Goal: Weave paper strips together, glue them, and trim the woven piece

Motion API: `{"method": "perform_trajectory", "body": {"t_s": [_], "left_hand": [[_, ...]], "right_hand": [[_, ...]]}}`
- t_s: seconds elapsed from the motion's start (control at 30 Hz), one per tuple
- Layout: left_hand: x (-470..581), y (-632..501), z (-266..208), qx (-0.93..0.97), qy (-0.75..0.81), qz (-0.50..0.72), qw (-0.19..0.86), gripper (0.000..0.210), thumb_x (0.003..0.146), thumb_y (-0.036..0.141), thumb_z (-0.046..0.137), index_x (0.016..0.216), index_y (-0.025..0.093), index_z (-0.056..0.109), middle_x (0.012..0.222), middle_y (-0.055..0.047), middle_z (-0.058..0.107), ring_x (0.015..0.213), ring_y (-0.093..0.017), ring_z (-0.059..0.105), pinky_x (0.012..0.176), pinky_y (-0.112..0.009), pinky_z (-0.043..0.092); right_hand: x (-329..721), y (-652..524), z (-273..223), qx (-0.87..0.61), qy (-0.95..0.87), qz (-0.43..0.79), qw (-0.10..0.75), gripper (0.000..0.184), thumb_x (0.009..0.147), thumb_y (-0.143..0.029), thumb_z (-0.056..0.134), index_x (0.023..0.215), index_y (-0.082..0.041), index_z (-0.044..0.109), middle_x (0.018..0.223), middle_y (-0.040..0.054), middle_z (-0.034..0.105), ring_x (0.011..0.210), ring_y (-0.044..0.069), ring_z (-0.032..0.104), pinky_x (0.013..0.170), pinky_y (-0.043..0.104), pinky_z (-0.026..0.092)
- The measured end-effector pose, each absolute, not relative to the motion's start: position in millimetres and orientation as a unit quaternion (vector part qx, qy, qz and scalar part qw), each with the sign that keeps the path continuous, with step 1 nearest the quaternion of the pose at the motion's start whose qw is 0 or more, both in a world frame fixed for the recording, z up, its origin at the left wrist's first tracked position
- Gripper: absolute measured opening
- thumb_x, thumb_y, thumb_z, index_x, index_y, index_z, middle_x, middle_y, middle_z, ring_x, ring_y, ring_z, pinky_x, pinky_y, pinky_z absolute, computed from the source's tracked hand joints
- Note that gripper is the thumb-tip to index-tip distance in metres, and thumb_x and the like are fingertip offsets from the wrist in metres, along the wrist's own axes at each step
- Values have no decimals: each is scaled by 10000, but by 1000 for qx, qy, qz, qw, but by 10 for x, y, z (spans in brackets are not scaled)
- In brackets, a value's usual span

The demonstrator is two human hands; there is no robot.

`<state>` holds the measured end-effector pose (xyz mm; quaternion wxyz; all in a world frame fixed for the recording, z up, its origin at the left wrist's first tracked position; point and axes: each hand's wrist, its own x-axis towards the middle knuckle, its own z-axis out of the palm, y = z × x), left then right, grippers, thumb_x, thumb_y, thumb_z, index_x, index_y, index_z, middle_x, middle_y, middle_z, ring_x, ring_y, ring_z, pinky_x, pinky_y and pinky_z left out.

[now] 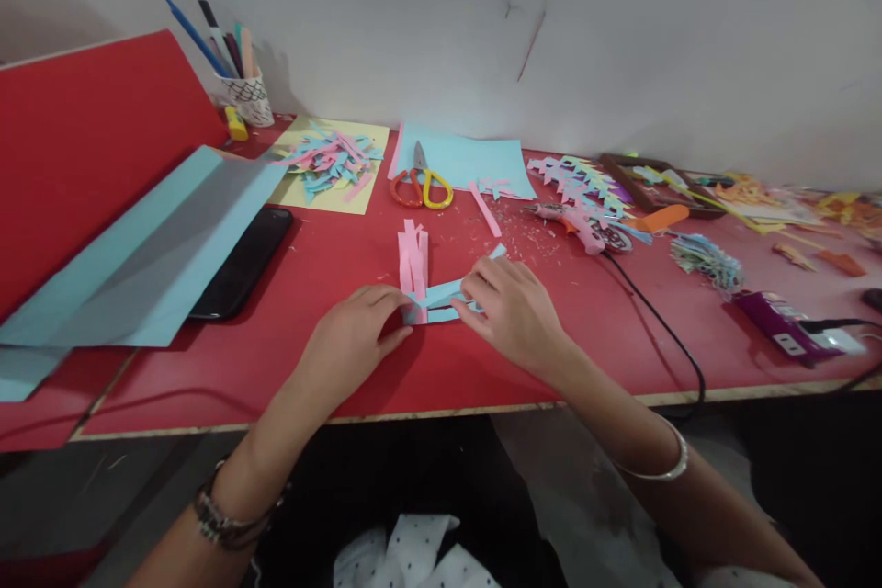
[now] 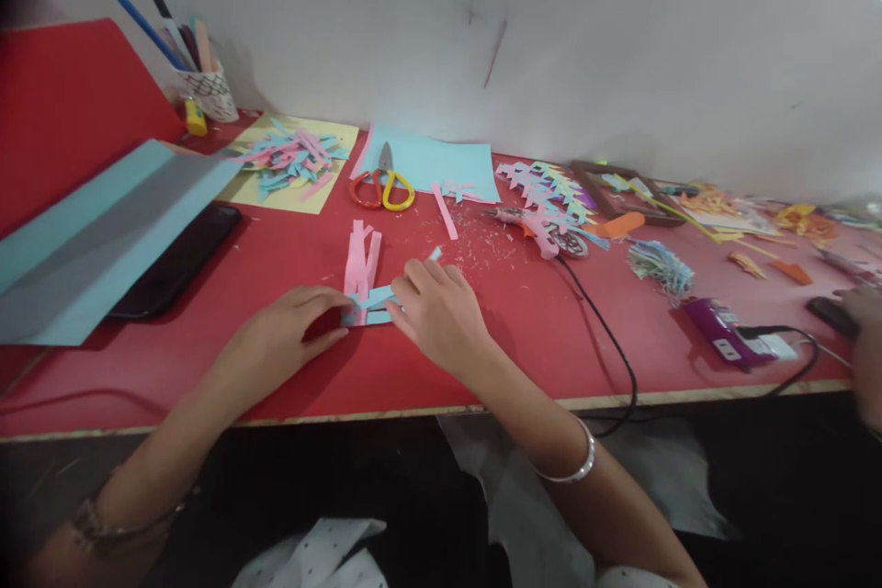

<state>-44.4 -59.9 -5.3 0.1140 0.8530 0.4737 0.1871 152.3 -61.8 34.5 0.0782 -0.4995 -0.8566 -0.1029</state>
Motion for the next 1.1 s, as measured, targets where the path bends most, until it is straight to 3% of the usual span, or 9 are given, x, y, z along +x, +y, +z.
{"method": "perform_trajectory", "body": {"t_s": [0.13, 0.27, 0.4, 0.53, 0.77, 0.97, 1.1], "left_hand": [[-405, -587, -70, 843, 475, 222, 116, 134, 816, 212, 468, 879, 180, 582, 958, -46, 628, 903, -174, 578, 767, -287, 485], [-404, -617, -75, 851, 478, 205, 71, 132, 825, 197, 450, 831, 169, 580, 919, -51, 639, 862, -181, 590, 740, -295, 488], [-396, -666, -67, 868, 468, 168, -11, 199, 840, 166, 392, 835, 178, 591, 917, -53, 655, 832, -182, 604, 708, -297, 488], [-408, -757, -77, 883, 445, 139, -64, 263, 850, 202, 384, 1018, 179, 585, 1029, -83, 643, 911, -197, 601, 728, -300, 494], [-474, -854, -122, 897, 424, 115, -40, 411, 844, 418, 416, 1186, 214, 517, 1230, -111, 532, 1084, -235, 526, 865, -356, 457], [-498, -847, -131, 898, 424, 116, -5, 467, 858, 465, 342, 1224, 210, 482, 1333, -123, 424, 1152, -248, 471, 917, -387, 420], [-516, -836, -155, 902, 418, 105, -3, 500, 861, 497, 292, 1239, 219, 464, 1341, -111, 417, 1189, -236, 434, 960, -400, 379]], "right_hand": [[1440, -599, 324, -463, -868, -119, 136, 241, 851, -335, 425, 899, -164, 588, 986, 99, 565, 895, 203, 484, 788, 328, 277], [1402, -548, 267, -452, -888, -24, 83, 275, 838, -381, 454, 963, -165, 570, 971, 75, 575, 909, 196, 500, 862, 356, 250], [1421, -511, 223, -483, -873, 42, 46, 219, 853, -295, 446, 950, -154, 583, 932, 67, 584, 870, 182, 521, 776, 312, 313], [1424, -494, 229, -500, -864, 54, 31, 198, 831, -248, 486, 962, -138, 586, 937, 86, 579, 860, 185, 525, 712, 284, 335], [1363, -473, 246, -509, -859, 55, 18, 150, 822, -172, 462, 894, -158, 593, 884, 58, 619, 880, 198, 518, 744, 324, 283], [1292, -437, 231, -521, -847, 81, 61, 256, 790, -376, 482, 795, -149, 601, 806, 48, 623, 754, 173, 529, 735, 326, 275], [1296, -382, 211, -526, -840, 114, 66, 270, 835, -319, 425, 721, -148, 599, 746, 34, 603, 674, 131, 512, 662, 283, 278]]}}
